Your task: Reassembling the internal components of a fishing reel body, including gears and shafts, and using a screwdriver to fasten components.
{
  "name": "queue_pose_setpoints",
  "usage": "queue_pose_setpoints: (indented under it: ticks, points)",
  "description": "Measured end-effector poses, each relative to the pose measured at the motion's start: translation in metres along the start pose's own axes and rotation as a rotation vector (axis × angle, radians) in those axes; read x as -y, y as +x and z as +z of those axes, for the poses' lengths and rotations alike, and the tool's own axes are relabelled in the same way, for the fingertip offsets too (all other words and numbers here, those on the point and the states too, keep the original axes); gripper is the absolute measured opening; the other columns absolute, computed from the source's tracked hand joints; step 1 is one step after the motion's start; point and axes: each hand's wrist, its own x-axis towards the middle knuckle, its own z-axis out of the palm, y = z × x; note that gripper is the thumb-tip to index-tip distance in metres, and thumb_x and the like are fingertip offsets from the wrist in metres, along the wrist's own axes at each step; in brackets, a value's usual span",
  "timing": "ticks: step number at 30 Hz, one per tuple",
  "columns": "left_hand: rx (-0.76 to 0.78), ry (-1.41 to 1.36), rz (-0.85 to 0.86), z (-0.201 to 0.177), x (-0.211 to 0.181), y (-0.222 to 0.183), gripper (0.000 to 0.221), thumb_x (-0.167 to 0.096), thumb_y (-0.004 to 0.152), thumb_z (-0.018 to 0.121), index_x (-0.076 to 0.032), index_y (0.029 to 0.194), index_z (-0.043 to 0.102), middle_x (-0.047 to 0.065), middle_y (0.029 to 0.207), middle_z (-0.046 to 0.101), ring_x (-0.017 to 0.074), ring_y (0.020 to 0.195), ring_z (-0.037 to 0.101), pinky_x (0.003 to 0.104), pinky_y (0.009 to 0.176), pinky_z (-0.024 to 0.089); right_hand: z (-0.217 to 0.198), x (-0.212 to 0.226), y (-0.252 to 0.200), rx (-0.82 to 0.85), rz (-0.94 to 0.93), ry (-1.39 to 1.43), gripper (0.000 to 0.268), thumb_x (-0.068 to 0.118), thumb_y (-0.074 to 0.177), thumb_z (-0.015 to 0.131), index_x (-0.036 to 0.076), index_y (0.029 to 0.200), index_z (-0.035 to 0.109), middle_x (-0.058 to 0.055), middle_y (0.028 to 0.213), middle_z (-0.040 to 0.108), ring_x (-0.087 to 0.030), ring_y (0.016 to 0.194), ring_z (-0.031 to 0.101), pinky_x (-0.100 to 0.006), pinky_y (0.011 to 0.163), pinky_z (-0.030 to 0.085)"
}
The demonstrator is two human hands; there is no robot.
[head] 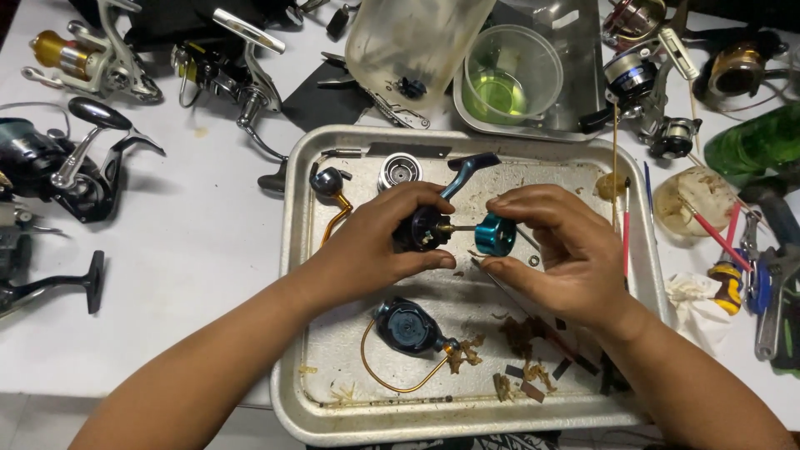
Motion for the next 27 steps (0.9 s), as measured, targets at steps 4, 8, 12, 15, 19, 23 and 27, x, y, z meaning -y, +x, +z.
queue_pose_setpoints:
  ticks: [4, 8, 12, 15, 19, 23, 27]
  points:
    - [0.023, 0.030, 0.003, 0.000, 0.000, 0.000, 0.050, -0.019, 0.080, 0.087, -0.007, 0.121, 0.062, 0.023, 0.133, 0.063, 0.0471, 0.124, 0.063, 0.056, 0.103, 0.050, 0.011, 0.009, 0.005, 0.015, -0.013, -0.020, 0.046, -0.001, 0.074, 0.086, -0.013, 0.113, 0.066, -0.025, 0.110, 0.067, -0.040, 0.112, 0.072, -0.046, 0.097, 0.061]
    - [0.047, 0.034, 0.010, 0.000, 0.002, 0.000, 0.048, -0.019, 0.081, 0.086, -0.007, 0.120, 0.060, 0.022, 0.133, 0.061, 0.0472, 0.124, 0.062, 0.056, 0.103, 0.050, 0.014, 0.015, 0.007, 0.022, -0.012, -0.078, 0.045, 0.000, 0.075, 0.086, -0.012, 0.114, 0.066, -0.024, 0.109, 0.068, -0.040, 0.111, 0.073, -0.046, 0.095, 0.060]
    - [0.064, 0.047, 0.012, 0.001, 0.000, -0.001, 0.049, -0.020, 0.081, 0.087, -0.008, 0.119, 0.059, 0.022, 0.134, 0.060, 0.0476, 0.125, 0.061, 0.056, 0.104, 0.050, 0.017, 0.018, 0.009, 0.022, -0.042, -0.138, 0.046, 0.002, 0.073, 0.089, -0.011, 0.112, 0.069, -0.024, 0.108, 0.070, -0.040, 0.107, 0.074, -0.046, 0.092, 0.061]
    - [0.080, 0.037, 0.011, 0.000, -0.001, 0.000, 0.047, -0.022, 0.082, 0.086, -0.011, 0.119, 0.059, 0.017, 0.135, 0.058, 0.0437, 0.128, 0.060, 0.054, 0.106, 0.049, 0.021, 0.023, 0.014, 0.056, -0.039, -0.195, 0.043, 0.004, 0.074, 0.089, -0.008, 0.111, 0.071, -0.023, 0.106, 0.071, -0.040, 0.104, 0.074, -0.047, 0.088, 0.062]
    - [0.107, -0.006, -0.010, 0.002, -0.001, -0.002, 0.049, -0.011, 0.077, 0.085, -0.008, 0.118, 0.057, 0.018, 0.134, 0.056, 0.0440, 0.130, 0.057, 0.055, 0.108, 0.046, 0.028, 0.021, 0.014, 0.096, -0.064, -0.239, 0.038, 0.009, 0.078, 0.088, -0.004, 0.110, 0.073, -0.019, 0.099, 0.074, -0.037, 0.092, 0.076, -0.044, 0.078, 0.063]
    - [0.133, -0.020, -0.005, 0.004, 0.005, -0.006, 0.052, -0.008, 0.075, 0.086, -0.007, 0.118, 0.056, 0.018, 0.135, 0.054, 0.0439, 0.132, 0.055, 0.056, 0.110, 0.044, 0.033, 0.019, 0.013, 0.101, -0.084, -0.250, 0.034, 0.012, 0.081, 0.087, -0.003, 0.109, 0.074, -0.020, 0.096, 0.074, -0.039, 0.086, 0.075, -0.046, 0.072, 0.061]
    - [0.141, -0.019, -0.007, 0.002, 0.001, -0.005, 0.051, -0.006, 0.075, 0.085, -0.006, 0.117, 0.056, 0.018, 0.133, 0.053, 0.0442, 0.132, 0.055, 0.055, 0.109, 0.044, 0.034, 0.022, 0.014, 0.081, -0.097, -0.257, 0.033, 0.012, 0.081, 0.086, -0.002, 0.109, 0.074, -0.019, 0.096, 0.074, -0.038, 0.085, 0.074, -0.045, 0.072, 0.060]
